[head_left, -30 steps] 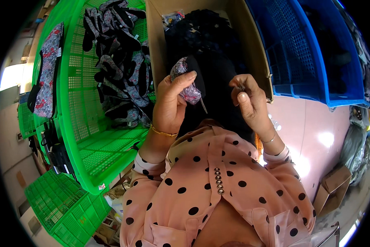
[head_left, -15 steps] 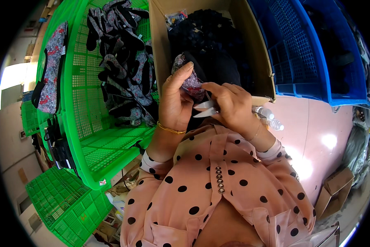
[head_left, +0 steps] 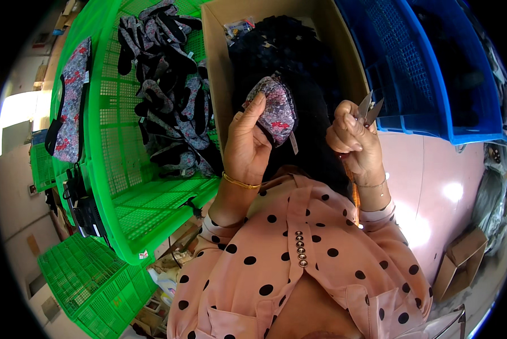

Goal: The person uses scissors to trim excess fabric from the edges of floral-patterned slippers. They handle the slippers one at a time, cutting the material and placing the finished items into a green plastic basket.

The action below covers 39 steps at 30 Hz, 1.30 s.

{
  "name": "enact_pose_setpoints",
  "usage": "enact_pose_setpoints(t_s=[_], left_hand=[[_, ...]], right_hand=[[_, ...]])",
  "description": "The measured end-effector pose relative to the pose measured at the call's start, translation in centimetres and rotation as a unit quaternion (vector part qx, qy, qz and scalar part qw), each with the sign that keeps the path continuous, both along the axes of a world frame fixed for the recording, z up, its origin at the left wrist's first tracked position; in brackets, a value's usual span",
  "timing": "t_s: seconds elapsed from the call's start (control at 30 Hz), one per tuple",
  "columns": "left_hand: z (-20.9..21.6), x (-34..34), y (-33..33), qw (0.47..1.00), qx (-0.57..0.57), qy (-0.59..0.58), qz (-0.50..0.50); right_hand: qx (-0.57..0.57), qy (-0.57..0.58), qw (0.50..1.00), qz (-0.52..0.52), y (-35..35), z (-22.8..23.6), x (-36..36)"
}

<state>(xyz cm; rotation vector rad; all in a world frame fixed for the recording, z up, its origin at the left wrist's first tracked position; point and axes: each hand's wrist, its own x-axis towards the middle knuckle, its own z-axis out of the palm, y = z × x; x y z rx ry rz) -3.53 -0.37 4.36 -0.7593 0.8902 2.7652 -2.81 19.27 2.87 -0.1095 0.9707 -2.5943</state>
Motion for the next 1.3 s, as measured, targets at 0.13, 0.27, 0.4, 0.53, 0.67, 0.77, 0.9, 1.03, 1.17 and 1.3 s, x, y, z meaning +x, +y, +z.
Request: enact_pose_setpoints(t_s=[0.13,0.27,0.4,0.53,0.67,0.77,0.9,1.03,1.17,1.3], left_hand=[[-0.6,0.2,0.3,0.997,0.011,0.049,-0.058],[-1.2,1.7,-0.2,0.990,-0.008,0.031,-0.135],[-2.4,4.1,0.1,0.976,0.002,-0.033,-0.216],[-6.1,4.9,-0.2,0.949,0.021,-0.068,-0.307],[-6.7,4.7,-0.6,0.915,-0.129,-0.014,-0.382],[-5.9,4.5,-1.4,0.716,-0.468,0.083,-0.511],[-2.9,3.2,0.2,0.577,-0.684,0.282,-0.346],[-3.3,1.6,3.6,0.529,-0.675,0.446,-0.258],[-5.5,1.7,4.9,0.557,-0.646,0.470,-0.228],[-6.6,0.6,4.1,0.731,-0.519,0.357,-0.263]], right_hand=[[-0.038,-0.057,0.998,-0.004,0.7,-0.3,0.0],[-0.046,-0.044,0.998,0.008,1.9,0.8,-0.7],[-0.030,-0.047,0.998,0.016,2.3,2.0,-0.3],[0.105,-0.078,0.991,0.026,1.9,0.5,1.1],[0.177,-0.076,0.981,0.001,2.4,-1.9,1.6],[0.233,-0.059,0.970,-0.036,2.7,-2.1,1.7],[0.273,-0.054,0.960,-0.042,3.3,-1.9,1.7],[0.287,-0.061,0.955,-0.043,2.9,-0.7,1.9],[0.278,-0.008,0.960,-0.033,2.4,-0.8,2.1],[0.481,0.122,0.861,-0.112,4.0,-2.4,2.0]])
